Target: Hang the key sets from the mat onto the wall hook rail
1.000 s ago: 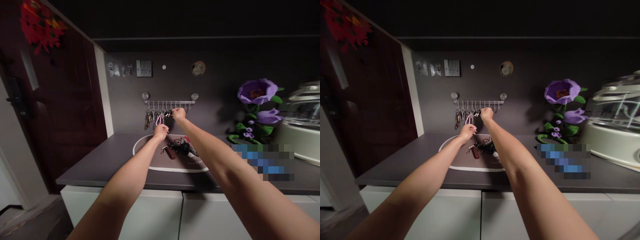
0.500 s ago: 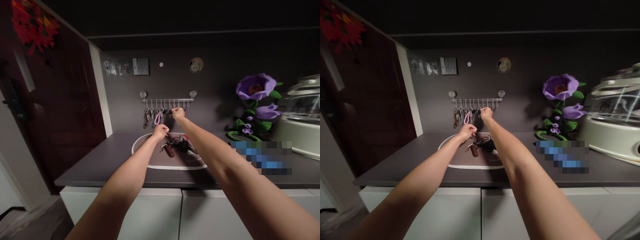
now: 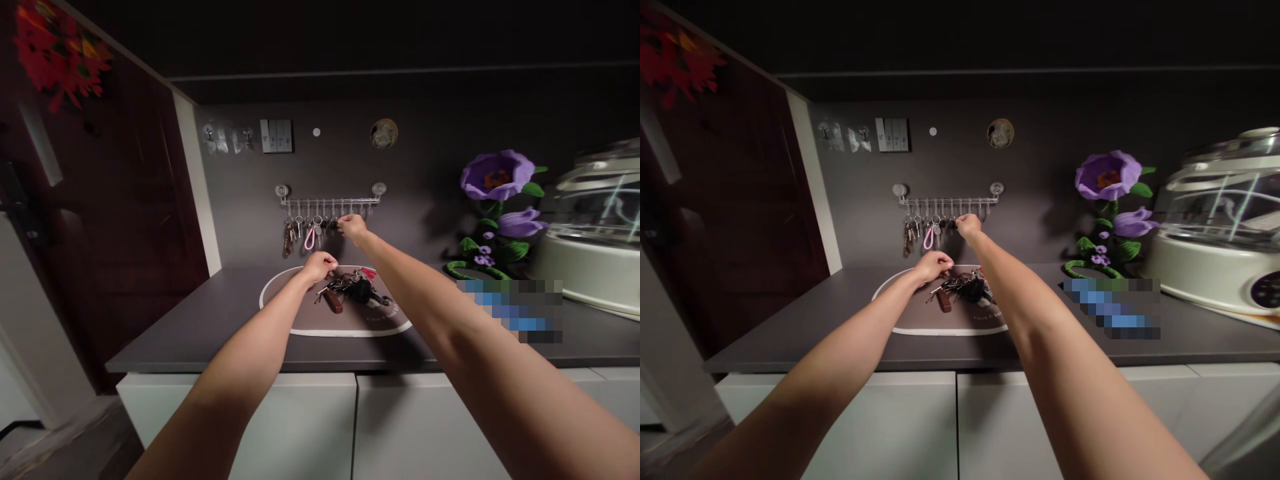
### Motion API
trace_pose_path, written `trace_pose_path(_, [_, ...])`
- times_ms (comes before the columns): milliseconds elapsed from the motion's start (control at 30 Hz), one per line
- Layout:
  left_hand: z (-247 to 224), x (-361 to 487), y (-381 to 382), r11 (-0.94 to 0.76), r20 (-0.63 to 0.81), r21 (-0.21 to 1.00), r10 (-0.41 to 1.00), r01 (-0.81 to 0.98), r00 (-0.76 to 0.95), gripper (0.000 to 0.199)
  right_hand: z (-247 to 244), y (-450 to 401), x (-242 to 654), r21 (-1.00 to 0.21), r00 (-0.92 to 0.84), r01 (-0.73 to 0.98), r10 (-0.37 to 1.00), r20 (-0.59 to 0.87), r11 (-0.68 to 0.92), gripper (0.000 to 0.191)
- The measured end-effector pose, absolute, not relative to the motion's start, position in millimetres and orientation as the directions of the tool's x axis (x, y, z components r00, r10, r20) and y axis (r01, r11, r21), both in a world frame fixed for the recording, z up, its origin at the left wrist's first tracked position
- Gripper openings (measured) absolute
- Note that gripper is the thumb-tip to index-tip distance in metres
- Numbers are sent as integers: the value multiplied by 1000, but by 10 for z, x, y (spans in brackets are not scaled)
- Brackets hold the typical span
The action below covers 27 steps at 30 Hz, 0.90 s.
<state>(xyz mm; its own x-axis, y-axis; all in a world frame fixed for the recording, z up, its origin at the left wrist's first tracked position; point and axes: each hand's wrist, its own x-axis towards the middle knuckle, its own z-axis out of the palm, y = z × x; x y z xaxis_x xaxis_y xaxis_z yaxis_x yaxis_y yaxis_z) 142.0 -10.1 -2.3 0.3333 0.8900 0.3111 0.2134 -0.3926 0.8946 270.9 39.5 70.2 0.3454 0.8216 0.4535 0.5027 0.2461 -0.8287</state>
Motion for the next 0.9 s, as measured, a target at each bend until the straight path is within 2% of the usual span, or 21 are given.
trace_pose_path(167, [-64, 1419, -58, -433, 331, 873, 862, 222, 383, 2, 729, 253, 2703, -851, 316, 460, 849, 424, 254, 9])
trace_pose_path(367, [-53, 1419, -86, -463, 321, 843, 841, 274, 436, 9, 700, 104, 2713, -874, 276, 388, 867, 414, 294, 7])
trace_pose_path(567, [-19, 1406, -137, -539, 345, 752, 813, 379, 470, 9, 556, -104, 2726, -879, 264, 357, 869, 419, 315, 7])
trace_pose_path(767, [-44, 1411, -124, -624, 358, 632, 761, 459, 541, 18, 218, -287, 2799, -843, 245, 434, 858, 451, 318, 11])
trace_pose_path(900, [-77, 1425, -137, -686, 372, 543, 714, 485, 593, 16, 8, -424, 2865, -762, 206, 579, 852, 482, 290, 15])
